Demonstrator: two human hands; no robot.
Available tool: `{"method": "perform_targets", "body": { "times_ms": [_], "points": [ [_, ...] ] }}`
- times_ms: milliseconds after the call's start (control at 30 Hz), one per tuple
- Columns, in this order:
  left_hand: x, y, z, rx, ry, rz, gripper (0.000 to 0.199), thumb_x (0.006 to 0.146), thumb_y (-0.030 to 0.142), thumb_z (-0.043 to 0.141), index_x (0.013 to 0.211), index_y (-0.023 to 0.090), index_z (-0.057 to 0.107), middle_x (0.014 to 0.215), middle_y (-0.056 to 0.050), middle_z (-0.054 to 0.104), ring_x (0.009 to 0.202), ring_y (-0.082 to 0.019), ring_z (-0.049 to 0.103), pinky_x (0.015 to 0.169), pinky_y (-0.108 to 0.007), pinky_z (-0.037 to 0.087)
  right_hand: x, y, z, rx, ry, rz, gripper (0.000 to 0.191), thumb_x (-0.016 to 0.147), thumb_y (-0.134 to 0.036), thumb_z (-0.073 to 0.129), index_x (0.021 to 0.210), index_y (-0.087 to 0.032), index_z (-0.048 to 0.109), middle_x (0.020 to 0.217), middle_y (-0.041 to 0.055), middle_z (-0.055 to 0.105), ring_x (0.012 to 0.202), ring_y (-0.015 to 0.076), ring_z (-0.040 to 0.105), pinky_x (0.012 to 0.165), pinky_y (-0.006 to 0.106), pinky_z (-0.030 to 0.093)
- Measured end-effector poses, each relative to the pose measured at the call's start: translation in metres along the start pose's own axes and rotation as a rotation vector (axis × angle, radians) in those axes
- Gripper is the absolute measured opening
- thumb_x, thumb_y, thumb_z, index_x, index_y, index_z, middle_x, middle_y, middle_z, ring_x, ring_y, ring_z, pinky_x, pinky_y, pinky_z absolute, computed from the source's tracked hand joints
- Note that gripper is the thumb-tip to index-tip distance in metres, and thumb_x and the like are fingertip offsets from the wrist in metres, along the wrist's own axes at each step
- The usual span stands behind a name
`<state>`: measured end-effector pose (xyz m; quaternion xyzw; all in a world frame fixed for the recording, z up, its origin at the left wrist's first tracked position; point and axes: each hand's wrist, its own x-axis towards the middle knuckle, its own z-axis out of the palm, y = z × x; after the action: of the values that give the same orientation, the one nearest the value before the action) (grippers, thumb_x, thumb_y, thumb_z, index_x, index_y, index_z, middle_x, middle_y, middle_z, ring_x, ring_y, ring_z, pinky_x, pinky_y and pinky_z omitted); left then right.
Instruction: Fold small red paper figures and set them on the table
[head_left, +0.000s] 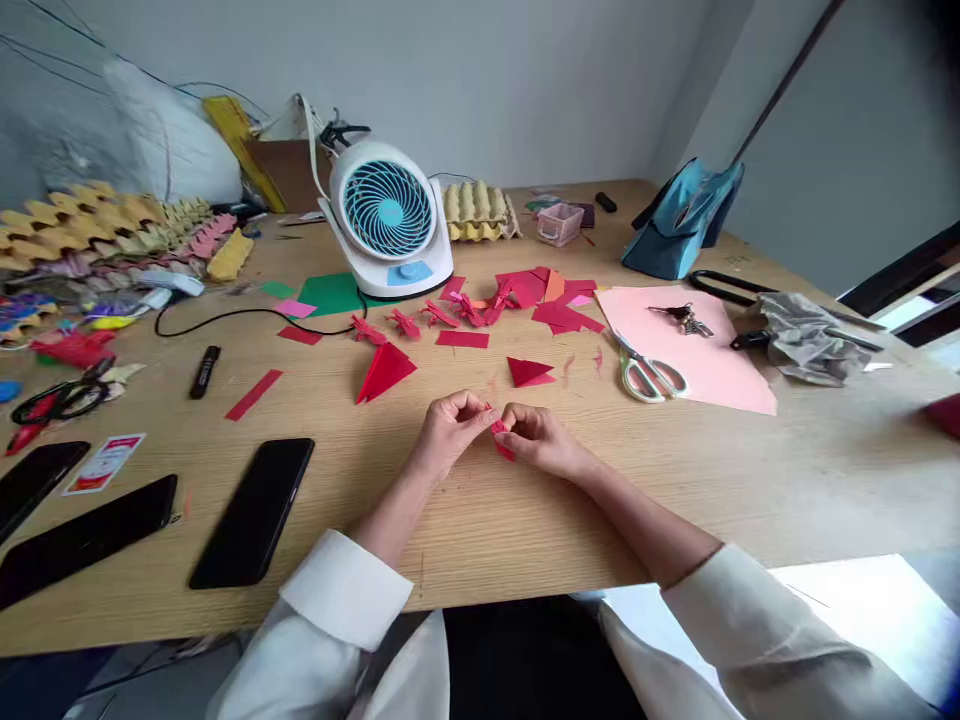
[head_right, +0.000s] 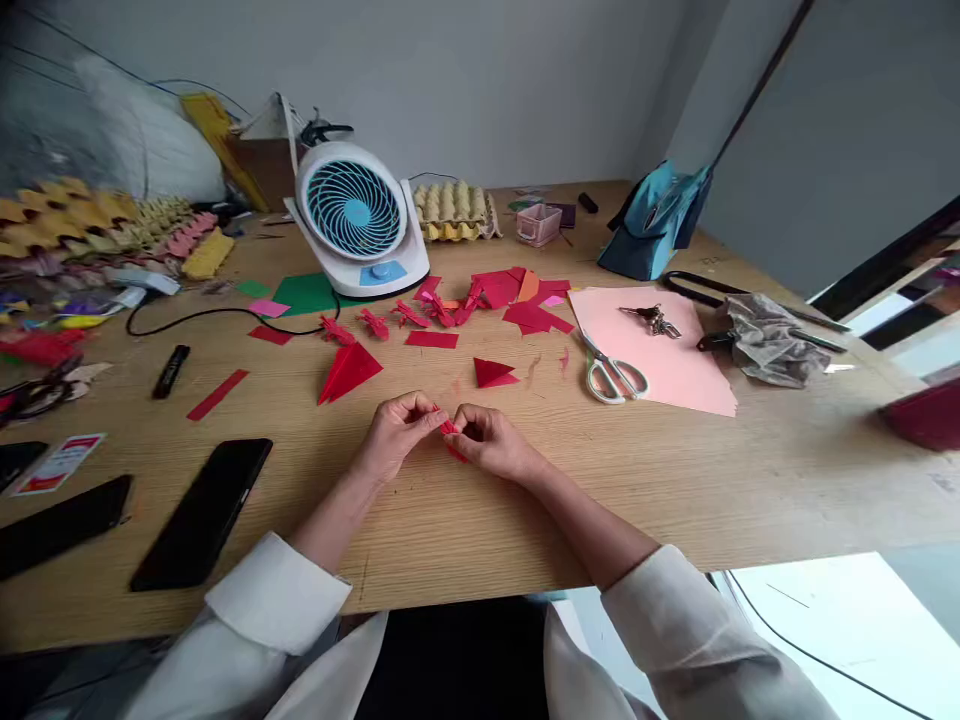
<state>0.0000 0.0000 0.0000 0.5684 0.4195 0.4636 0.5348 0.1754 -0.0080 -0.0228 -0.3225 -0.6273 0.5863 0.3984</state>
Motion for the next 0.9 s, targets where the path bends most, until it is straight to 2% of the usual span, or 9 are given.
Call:
{"method": "perform_targets", "body": {
  "times_ms": [233,400,533,667,900],
  "points": [
    [0.001,0.002,-0.001,0.013,0.089,-0.004,0.036,0.072,0.042,0.079,0.064,0.016,0.056,0.057,0.005,0.048,0.052,-0.006,0.039,0.049,-0.021,0.032,0.0,0.002,0.002,-0.021,0.004,0.015,0.031,0.086,-0.044,0.067,0.076,-0.02,0.052,0.063,-0.0025,0.056,0.053,0.0096,0.045,0.052,0.025,0.034],
    [0.002,0.0,-0.003,-0.005,-0.02,-0.117,0.038,0.072,0.051,0.078,0.08,0.016,0.065,0.074,0.0,0.062,0.061,-0.01,0.048,0.048,-0.02,0.038,0.002,-0.001,-0.001,0.004,0.033,0.037,0.035,0.084,-0.048,0.069,0.075,-0.02,0.05,0.06,-0.0019,0.059,0.051,0.0101,0.048,0.051,0.025,0.035],
    [0.001,-0.004,-0.005,0.022,-0.117,-0.172,0.036,0.07,0.047,0.081,0.081,0.014,0.07,0.076,-0.002,0.064,0.064,-0.01,0.051,0.052,-0.019,0.04,0.004,0.003,-0.002,0.015,0.083,0.053,0.041,0.078,-0.054,0.073,0.075,-0.02,0.051,0.058,-0.0036,0.056,0.051,0.0098,0.047,0.052,0.025,0.036],
    [0.0,-0.007,-0.005,0.016,-0.097,-0.14,0.033,0.073,0.045,0.08,0.077,0.014,0.068,0.072,-0.001,0.062,0.061,-0.008,0.049,0.052,-0.019,0.039,0.005,0.004,-0.003,0.005,0.085,0.066,0.043,0.075,-0.056,0.075,0.076,-0.02,0.053,0.059,-0.0043,0.054,0.053,0.0098,0.045,0.053,0.025,0.035],
    [0.004,-0.012,-0.006,0.031,-0.029,-0.074,0.035,0.073,0.047,0.078,0.075,0.014,0.065,0.068,0.001,0.059,0.057,-0.008,0.049,0.049,-0.02,0.043,0.007,-0.004,-0.009,0.018,0.133,0.049,0.04,0.08,-0.056,0.07,0.077,-0.017,0.059,0.069,-0.0002,0.059,0.063,0.0121,0.052,0.063,0.028,0.041]
  ]
}}
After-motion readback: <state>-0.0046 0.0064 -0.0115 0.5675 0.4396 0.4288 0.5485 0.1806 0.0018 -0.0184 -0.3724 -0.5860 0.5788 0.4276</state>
